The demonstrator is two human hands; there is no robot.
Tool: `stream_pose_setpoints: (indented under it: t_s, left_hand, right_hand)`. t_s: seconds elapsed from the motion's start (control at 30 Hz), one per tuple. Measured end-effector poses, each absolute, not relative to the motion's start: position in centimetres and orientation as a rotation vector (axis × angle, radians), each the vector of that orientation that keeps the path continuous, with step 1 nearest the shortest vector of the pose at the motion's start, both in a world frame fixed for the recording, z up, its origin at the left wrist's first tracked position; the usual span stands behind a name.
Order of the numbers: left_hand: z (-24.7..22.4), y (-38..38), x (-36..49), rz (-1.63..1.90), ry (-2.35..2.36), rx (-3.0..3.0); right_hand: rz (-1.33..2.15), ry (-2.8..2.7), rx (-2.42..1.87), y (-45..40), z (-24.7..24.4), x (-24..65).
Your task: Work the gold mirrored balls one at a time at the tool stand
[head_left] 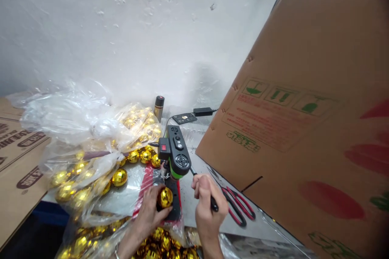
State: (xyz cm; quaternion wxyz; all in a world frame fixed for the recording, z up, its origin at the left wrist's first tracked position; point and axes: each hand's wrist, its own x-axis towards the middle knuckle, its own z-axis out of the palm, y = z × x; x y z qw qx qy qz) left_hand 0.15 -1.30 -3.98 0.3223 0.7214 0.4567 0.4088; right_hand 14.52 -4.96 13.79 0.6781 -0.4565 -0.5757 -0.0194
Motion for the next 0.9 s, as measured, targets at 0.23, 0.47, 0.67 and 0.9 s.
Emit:
stream_pose_setpoints:
  t_s: [0.23,0.47,0.67,0.9]
  left_hand:
    - [-3.1,-2.5,-7.0,1.208,1.497,2.241]
    - [1.4,4.2,-10.8,0.558,2.143,2.378]
    - [2.4,5.9,-9.7,0.553,1.860,2.306]
    - [1.8,2.4,-5.1,0.996,1.283,1.167]
  right_hand:
    - [-0.062,-1.295,-0.922,-4.8,12.4,14.3]
    - [-0.036,-1.318,-0.945,-5.2,10.7,14.5]
    - [-0.050,-1.348,-0.950,-5.2,11.8,14.4]
    - [0.024,-1.275,-0.990,-4.6,14.2,14.3]
